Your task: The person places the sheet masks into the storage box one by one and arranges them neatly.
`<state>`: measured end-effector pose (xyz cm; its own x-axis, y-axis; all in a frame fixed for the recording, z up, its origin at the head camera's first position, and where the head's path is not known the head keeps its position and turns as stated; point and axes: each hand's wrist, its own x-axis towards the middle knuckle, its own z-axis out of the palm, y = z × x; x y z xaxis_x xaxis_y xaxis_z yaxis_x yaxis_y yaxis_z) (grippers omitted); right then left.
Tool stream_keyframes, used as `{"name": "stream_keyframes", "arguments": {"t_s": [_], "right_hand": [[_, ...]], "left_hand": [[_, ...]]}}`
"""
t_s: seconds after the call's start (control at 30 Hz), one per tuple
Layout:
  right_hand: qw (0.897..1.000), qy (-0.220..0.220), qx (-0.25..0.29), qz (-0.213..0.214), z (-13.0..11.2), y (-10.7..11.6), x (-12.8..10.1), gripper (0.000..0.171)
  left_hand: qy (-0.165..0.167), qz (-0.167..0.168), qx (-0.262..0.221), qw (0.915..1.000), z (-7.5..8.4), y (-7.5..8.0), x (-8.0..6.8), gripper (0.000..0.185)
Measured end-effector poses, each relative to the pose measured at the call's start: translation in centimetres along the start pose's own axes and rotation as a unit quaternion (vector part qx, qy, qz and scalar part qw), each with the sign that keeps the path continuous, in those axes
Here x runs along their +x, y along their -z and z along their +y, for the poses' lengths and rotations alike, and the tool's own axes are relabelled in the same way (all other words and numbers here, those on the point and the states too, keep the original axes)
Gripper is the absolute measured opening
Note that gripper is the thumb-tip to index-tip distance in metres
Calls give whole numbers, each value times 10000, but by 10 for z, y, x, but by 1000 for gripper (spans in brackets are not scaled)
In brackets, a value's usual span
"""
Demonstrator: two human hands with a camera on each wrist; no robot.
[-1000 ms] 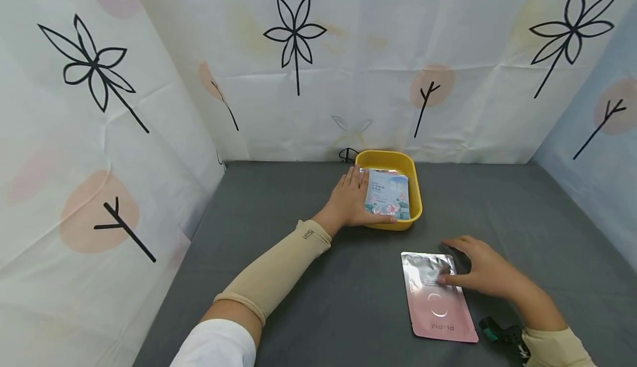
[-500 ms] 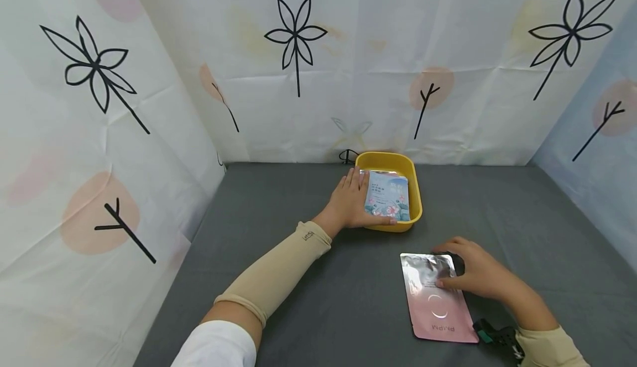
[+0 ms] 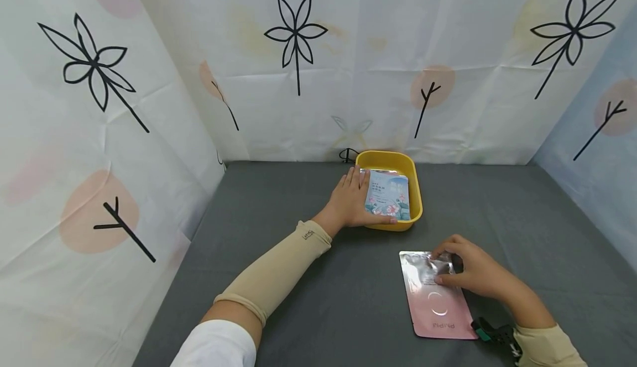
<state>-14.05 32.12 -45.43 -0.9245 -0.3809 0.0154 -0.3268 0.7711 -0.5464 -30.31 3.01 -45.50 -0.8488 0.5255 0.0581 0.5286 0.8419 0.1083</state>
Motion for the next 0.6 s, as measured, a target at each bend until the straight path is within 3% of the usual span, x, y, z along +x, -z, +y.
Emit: {"name": "stream_keyframes", "arguments": {"t_s": [0.37, 0.6], "right_hand": [[9968, 523, 600, 95, 9, 0, -1, 28], [9874, 704, 1417, 78, 14, 2, 1, 28]], "left_hand": [[40, 10, 27, 10000, 1, 0, 0, 138], [27, 12, 7, 10000, 0, 0, 0, 138]]}}
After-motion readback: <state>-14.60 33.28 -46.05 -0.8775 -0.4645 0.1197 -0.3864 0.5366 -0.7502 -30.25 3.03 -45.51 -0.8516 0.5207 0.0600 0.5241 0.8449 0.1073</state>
